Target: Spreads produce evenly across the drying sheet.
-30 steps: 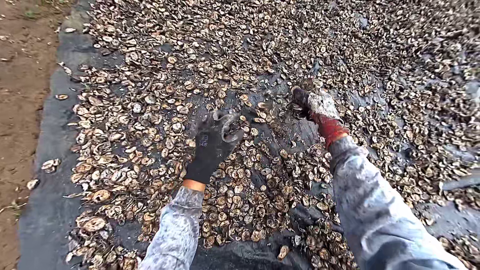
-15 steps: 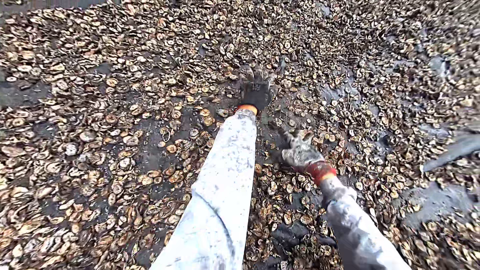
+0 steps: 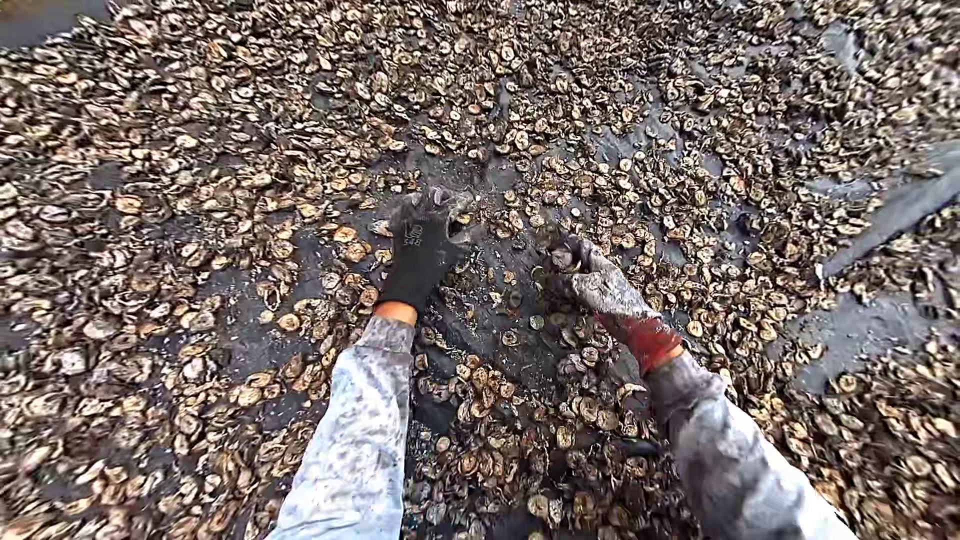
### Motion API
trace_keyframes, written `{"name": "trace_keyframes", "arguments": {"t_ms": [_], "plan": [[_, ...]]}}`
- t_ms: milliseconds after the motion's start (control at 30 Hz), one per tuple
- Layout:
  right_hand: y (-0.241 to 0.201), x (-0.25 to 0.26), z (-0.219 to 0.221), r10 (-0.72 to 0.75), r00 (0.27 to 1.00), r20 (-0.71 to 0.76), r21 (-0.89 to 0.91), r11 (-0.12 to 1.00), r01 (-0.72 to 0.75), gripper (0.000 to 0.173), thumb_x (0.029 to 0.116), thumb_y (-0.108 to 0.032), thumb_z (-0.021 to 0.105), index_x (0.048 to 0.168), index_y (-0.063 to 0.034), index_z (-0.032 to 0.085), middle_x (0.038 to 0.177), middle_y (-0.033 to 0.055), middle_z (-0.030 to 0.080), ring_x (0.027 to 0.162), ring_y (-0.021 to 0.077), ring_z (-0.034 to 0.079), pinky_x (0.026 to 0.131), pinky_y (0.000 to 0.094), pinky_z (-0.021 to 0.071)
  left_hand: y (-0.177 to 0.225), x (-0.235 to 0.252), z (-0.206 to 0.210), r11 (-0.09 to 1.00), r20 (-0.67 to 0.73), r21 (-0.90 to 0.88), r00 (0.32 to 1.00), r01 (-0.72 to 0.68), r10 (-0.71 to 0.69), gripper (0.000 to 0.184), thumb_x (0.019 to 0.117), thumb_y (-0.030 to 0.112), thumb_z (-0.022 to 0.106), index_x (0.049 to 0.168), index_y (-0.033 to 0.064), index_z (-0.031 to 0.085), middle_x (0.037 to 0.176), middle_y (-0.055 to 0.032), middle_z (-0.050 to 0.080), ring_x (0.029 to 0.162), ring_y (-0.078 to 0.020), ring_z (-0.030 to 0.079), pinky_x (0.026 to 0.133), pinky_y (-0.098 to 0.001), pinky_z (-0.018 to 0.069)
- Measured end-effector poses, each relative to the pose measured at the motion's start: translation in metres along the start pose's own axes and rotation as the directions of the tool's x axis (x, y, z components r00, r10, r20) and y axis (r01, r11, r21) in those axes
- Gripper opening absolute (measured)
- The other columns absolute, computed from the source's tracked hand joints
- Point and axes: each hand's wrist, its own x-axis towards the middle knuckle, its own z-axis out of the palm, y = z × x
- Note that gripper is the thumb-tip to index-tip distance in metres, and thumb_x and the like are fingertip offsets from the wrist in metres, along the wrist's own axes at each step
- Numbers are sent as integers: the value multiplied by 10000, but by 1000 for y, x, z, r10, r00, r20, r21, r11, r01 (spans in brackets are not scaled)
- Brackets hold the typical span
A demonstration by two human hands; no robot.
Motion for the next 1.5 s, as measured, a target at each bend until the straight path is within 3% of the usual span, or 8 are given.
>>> {"name": "trace_keyframes", "arguments": {"t_ms": [200,300,433,667,867,1033,1333,1500], "plan": [[-16,59,-22,-28,981,-190,-171,985,-5,293,1021,-339,617,1221,-147,711,1118,96,750,1010,234,722,902,508,569,-8,-124,41,986,294,22,943,-167,153,916,864,550,733,1625,249,322,1726,-126,134,1572,-447,82,1196,-722,139],[15,46,-52,-38,969,-243,-568,816,-111,539,948,-508,654,1419,-249,607,1371,151,648,1267,388,601,999,679,449,10,-191,24,972,332,18,919,-232,214,976,769,847,592,1587,353,393,1705,-166,193,1549,-520,83,1178,-764,77],[70,3,-30,37,993,-111,-716,690,-105,877,883,-414,754,1622,-246,312,1613,316,297,1427,572,344,1053,774,336,34,-242,14,973,236,-109,945,-205,225,372,920,220,701,1281,135,726,1455,-210,578,1349,-456,530,1106,-618,413],[54,-22,-35,5,986,-168,-296,954,-55,458,1023,-309,619,1470,-237,547,1293,189,676,1161,420,647,955,692,475,26,-114,-13,981,-116,-181,992,-65,44,461,976,356,693,1342,80,641,1258,-215,681,1129,-416,667,957,-670,497],[33,-11,-58,45,998,-36,-4,999,-45,627,1015,-273,626,1581,-297,356,1364,178,624,1097,360,657,898,568,534,71,-20,-4,1000,216,17,976,-2,-2,523,999,137,614,1472,-40,478,1449,-354,492,1388,-542,425,1127,-714,305],[63,26,-46,-111,954,-279,-410,912,-13,455,1005,-338,623,1456,-302,578,1209,145,725,1106,388,681,893,676,506,103,78,28,996,194,-39,978,-77,83,768,964,360,696,1578,48,358,1575,-308,376,1469,-511,329,1160,-701,270],[121,51,2,-369,915,-164,-659,731,177,576,982,-503,528,1531,-331,498,1629,151,394,1536,412,275,1231,652,173,152,246,61,991,90,115,993,71,-82,791,952,504,613,1609,159,341,1680,-271,166,1541,-536,82,1157,-793,84],[124,52,3,-421,884,-204,-652,732,199,598,976,-322,548,1559,-217,467,1626,176,391,1522,423,310,1221,651,206,126,185,94,984,425,7,891,-180,159,578,1018,420,600,1455,46,541,1483,-279,511,1403,-488,446,1121,-712,321]]}}
